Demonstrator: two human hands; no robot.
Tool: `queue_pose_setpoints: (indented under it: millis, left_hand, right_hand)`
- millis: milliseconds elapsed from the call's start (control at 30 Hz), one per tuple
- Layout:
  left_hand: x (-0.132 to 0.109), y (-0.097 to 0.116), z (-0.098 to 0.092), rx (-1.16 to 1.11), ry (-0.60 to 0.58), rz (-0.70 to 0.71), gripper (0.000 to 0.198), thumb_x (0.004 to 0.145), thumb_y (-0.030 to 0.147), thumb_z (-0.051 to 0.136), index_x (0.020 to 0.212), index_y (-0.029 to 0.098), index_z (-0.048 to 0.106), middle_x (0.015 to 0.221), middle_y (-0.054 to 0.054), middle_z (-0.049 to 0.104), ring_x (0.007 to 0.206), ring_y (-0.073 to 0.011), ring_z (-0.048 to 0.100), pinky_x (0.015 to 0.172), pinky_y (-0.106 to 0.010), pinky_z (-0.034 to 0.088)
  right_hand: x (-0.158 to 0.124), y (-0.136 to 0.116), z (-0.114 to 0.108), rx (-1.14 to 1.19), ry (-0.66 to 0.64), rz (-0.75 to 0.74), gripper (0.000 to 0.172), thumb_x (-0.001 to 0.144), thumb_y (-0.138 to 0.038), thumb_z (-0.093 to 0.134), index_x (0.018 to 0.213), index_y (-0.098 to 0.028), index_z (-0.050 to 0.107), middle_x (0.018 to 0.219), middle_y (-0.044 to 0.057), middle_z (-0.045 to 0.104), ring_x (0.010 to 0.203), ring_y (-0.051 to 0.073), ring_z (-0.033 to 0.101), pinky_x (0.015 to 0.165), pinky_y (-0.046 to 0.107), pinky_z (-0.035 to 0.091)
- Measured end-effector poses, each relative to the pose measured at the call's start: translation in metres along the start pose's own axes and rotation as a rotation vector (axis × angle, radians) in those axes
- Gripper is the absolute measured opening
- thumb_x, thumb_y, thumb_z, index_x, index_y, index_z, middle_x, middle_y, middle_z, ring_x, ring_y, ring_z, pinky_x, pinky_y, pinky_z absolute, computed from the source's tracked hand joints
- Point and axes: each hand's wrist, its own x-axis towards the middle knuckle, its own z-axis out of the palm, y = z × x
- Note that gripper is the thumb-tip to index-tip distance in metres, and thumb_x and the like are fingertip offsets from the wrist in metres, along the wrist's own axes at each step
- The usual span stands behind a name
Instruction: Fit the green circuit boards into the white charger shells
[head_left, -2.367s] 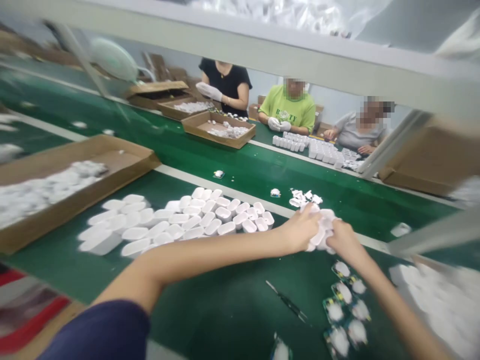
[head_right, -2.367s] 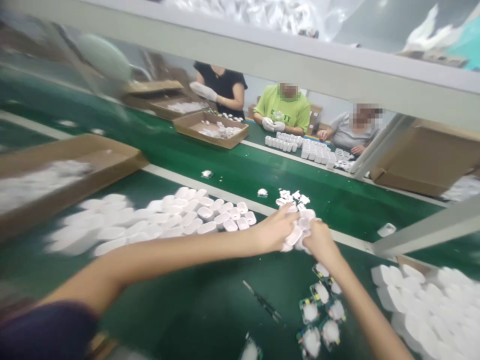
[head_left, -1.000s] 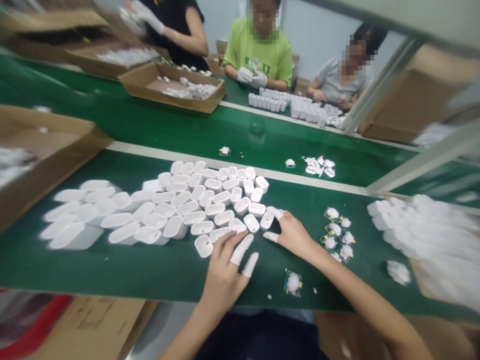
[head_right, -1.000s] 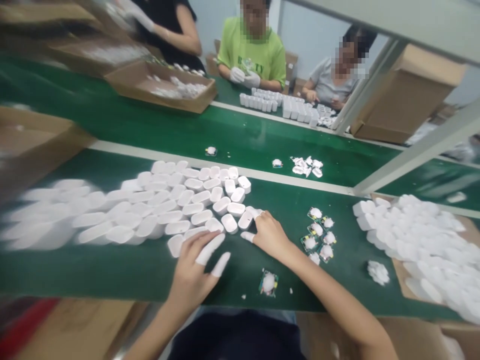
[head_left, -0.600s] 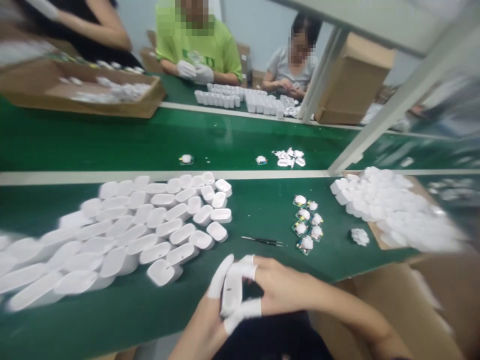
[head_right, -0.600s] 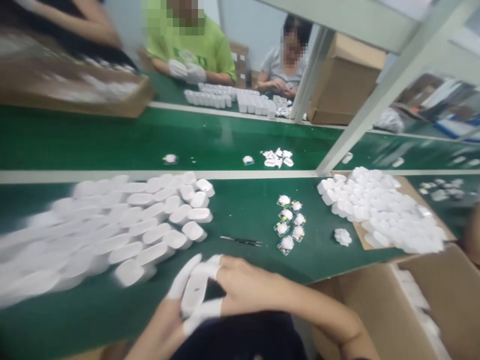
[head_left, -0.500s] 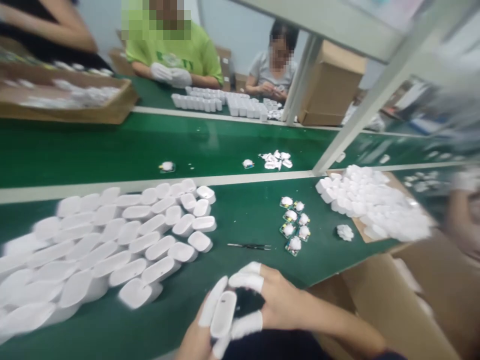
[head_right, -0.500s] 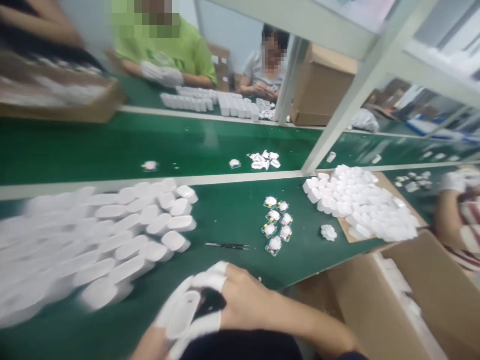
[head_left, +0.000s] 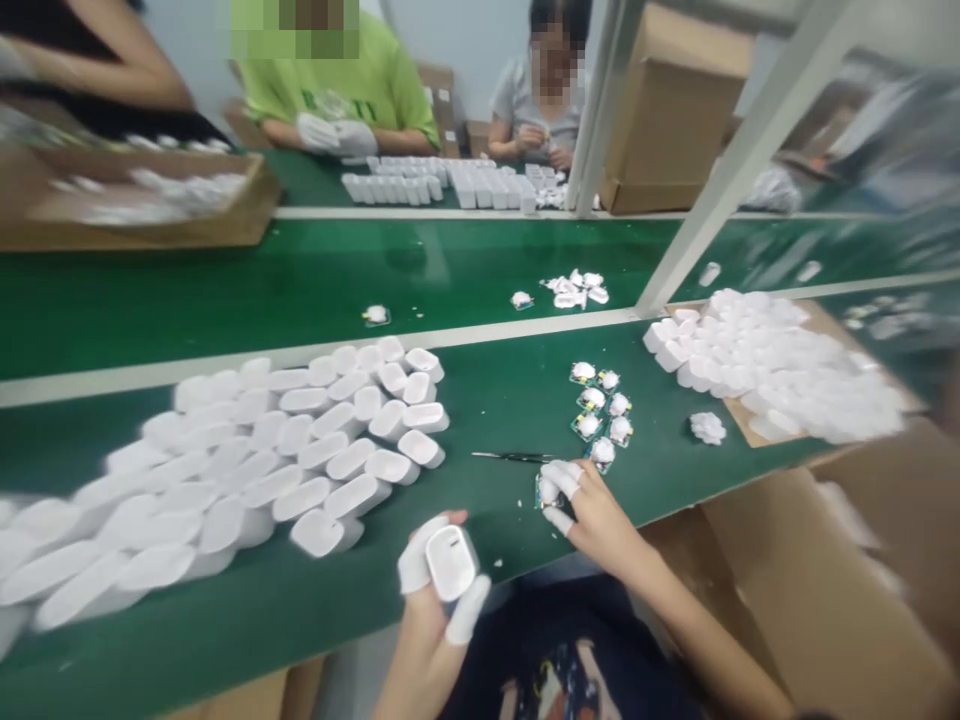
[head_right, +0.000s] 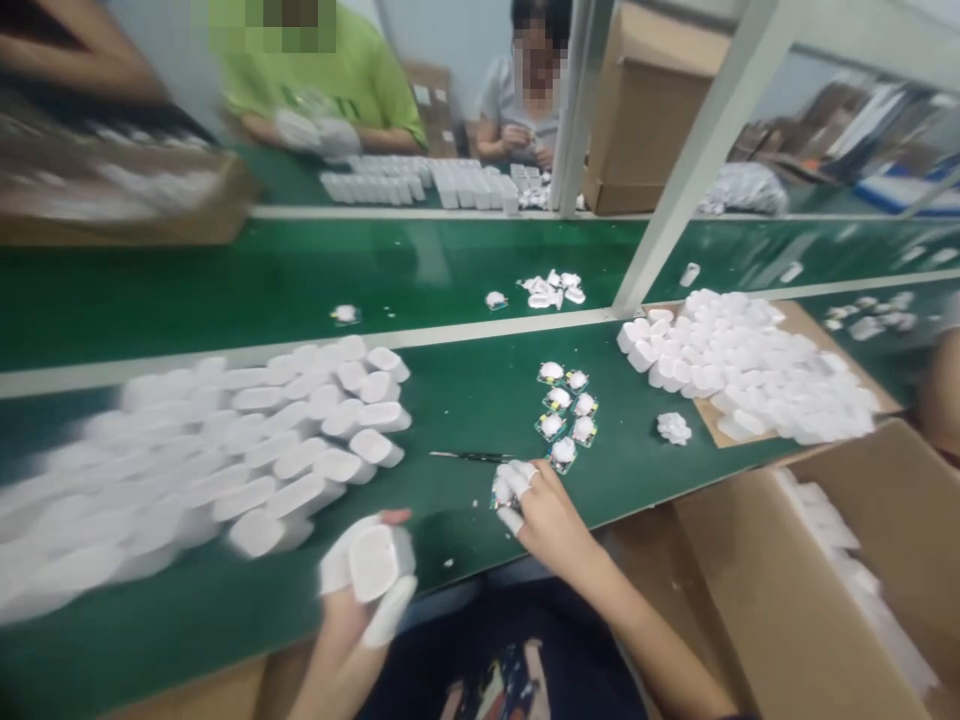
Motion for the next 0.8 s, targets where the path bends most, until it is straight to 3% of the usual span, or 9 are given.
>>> queue_pose_setpoints:
  millis: [100,200,333,533,700,800]
  left_hand:
    - [-0.010,0.012,0.004,-0.007,-0.043,-0.005,0.051,0.095,0.051,0.067,0.135,0.022,0.053,0.137,-0.017,0.061,0.128,-0.0334,0.061,0.115,-0.054,0.044]
    - [-0.012,0.015,0.007,-0.035,-0.086,-0.020,0.049,0.097,0.050,0.065,0.135,0.023,0.050,0.136,-0.015,0.060,0.126,-0.0311,0.060,0.113,-0.050,0.045]
    - [-0.013,0.009,0.006,-0.054,-0.100,-0.018,0.046,0.101,0.045,0.060,0.139,0.023,0.047,0.141,-0.015,0.056,0.131,-0.0308,0.057,0.117,-0.052,0.042]
    - [-0.011,-0.002,0.007,0.012,-0.135,-0.028,0.050,0.101,0.040,0.062,0.144,0.023,0.043,0.136,-0.013,0.062,0.125,-0.0291,0.063,0.113,-0.049,0.045]
    - [-0.009,-0.002,0.009,0.041,-0.147,-0.027,0.051,0.101,0.036,0.063,0.146,0.024,0.042,0.133,-0.013,0.064,0.123,-0.0291,0.065,0.109,-0.047,0.048]
    - [-0.008,-0.002,0.008,0.030,-0.115,-0.058,0.051,0.100,0.038,0.063,0.145,0.023,0.044,0.134,-0.013,0.064,0.125,-0.0296,0.064,0.112,-0.048,0.047]
  right_hand:
    - [-0.002,0.009,-0.004,0.025,0.001,-0.018,0.060,0.098,-0.017,0.067,0.156,-0.019,0.049,0.139,0.020,0.065,0.128,0.036,0.060,0.107,0.060,0.057]
    - [-0.002,0.009,-0.005,0.017,-0.003,-0.039,0.055,0.100,-0.019,0.067,0.153,-0.021,0.053,0.137,0.019,0.066,0.123,0.035,0.063,0.106,0.060,0.058]
    - [-0.001,0.006,0.000,-0.009,-0.008,-0.067,0.046,0.104,-0.019,0.059,0.150,-0.024,0.059,0.135,0.018,0.067,0.122,0.034,0.065,0.106,0.058,0.059]
    - [0.002,0.010,-0.005,-0.043,-0.045,-0.079,0.063,0.100,-0.018,0.066,0.160,-0.023,0.047,0.138,0.018,0.066,0.123,0.033,0.065,0.107,0.057,0.058]
    - [0.003,0.011,-0.010,-0.098,-0.055,-0.027,0.054,0.098,-0.021,0.070,0.150,-0.024,0.058,0.120,0.014,0.072,0.111,0.033,0.070,0.101,0.055,0.062]
    - [0.001,0.005,-0.006,-0.147,-0.016,0.058,0.054,0.097,-0.028,0.072,0.148,-0.016,0.059,0.124,0.020,0.070,0.118,0.040,0.068,0.100,0.061,0.061]
